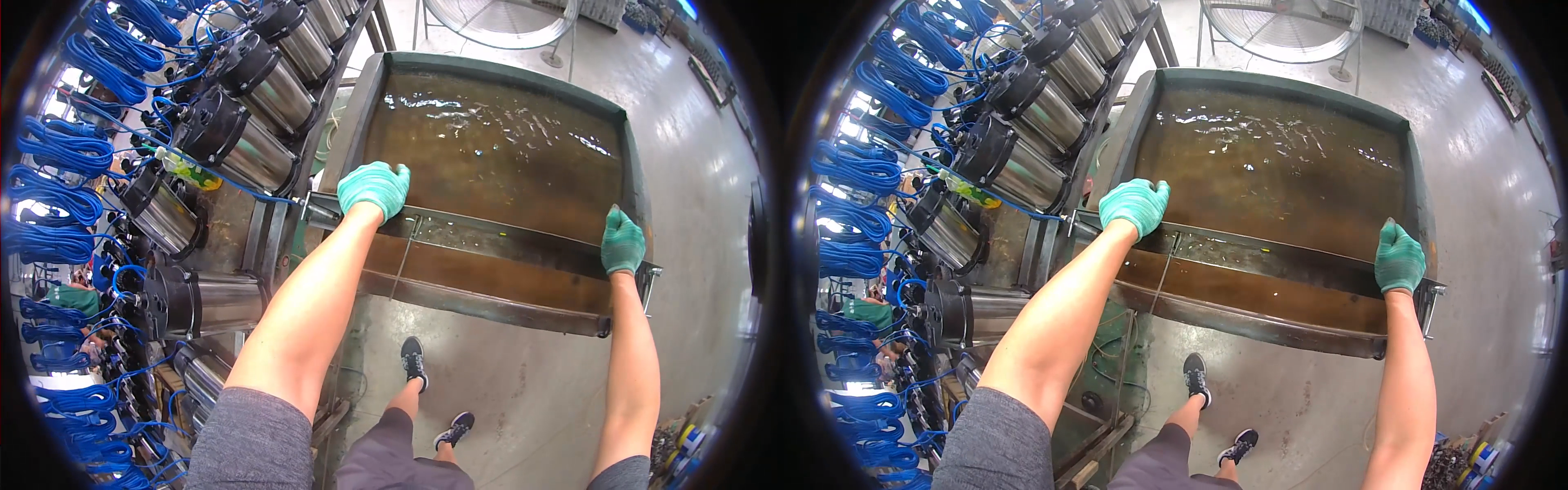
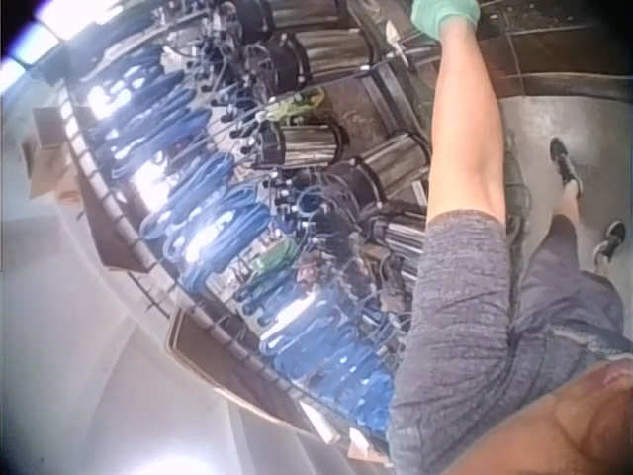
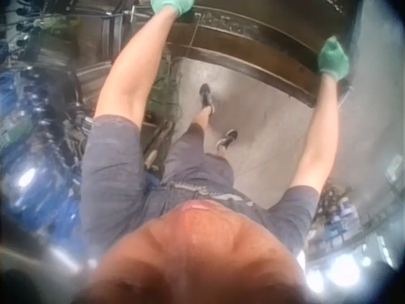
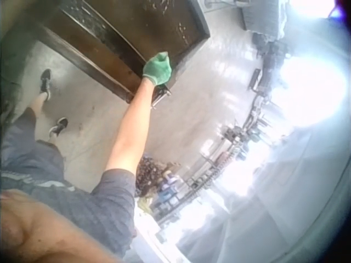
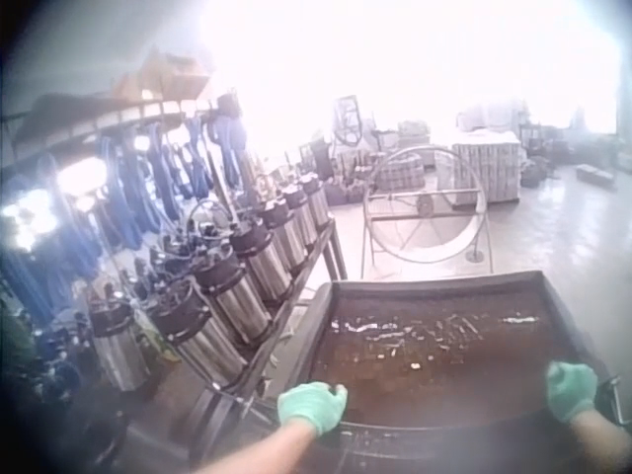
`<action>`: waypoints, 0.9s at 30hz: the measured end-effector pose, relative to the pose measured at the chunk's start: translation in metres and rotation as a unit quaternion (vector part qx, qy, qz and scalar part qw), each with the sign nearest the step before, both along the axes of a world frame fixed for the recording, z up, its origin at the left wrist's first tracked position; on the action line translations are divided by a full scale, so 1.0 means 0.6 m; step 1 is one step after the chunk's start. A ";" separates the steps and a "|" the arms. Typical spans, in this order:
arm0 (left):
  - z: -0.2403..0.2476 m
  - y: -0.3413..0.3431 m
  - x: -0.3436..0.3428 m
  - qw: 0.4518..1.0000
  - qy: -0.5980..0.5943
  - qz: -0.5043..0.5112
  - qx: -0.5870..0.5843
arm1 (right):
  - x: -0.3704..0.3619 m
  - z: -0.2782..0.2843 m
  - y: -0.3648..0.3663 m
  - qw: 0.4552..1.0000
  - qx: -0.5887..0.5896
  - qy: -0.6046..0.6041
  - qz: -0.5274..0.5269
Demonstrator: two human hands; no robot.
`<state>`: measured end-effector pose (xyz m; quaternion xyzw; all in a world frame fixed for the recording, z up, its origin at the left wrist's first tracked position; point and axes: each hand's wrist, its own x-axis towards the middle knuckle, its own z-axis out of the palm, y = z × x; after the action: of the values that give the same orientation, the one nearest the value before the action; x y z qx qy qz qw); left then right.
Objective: The person lowers a cylindrical metal motor into a tank of water, rotates it to check for bubbles or leaks, and then lifts it out to place it onto a workbench next to a coil of blue cable.
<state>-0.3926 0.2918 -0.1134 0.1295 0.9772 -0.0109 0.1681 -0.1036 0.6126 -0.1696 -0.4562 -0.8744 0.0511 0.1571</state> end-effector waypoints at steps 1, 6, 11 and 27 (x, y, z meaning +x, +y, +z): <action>0.004 0.002 0.002 1.000 -0.002 -0.001 -0.003 | -0.002 0.001 0.002 1.000 0.000 0.004 -0.001; 0.007 0.021 0.010 1.000 -0.012 -0.013 0.019 | 0.004 -0.009 0.053 1.000 0.004 -0.022 0.005; 0.002 0.020 0.014 0.999 -0.025 -0.014 0.032 | 0.003 -0.005 0.049 0.999 -0.006 -0.045 -0.001; 0.006 0.031 0.013 0.999 -0.001 -0.002 0.048 | 0.003 0.018 0.038 0.998 -0.036 -0.041 0.022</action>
<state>-0.3851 0.3102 -0.1095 0.1394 0.9761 0.0357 0.1630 -0.1019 0.6356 -0.1585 -0.4442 -0.8874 0.0669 0.1033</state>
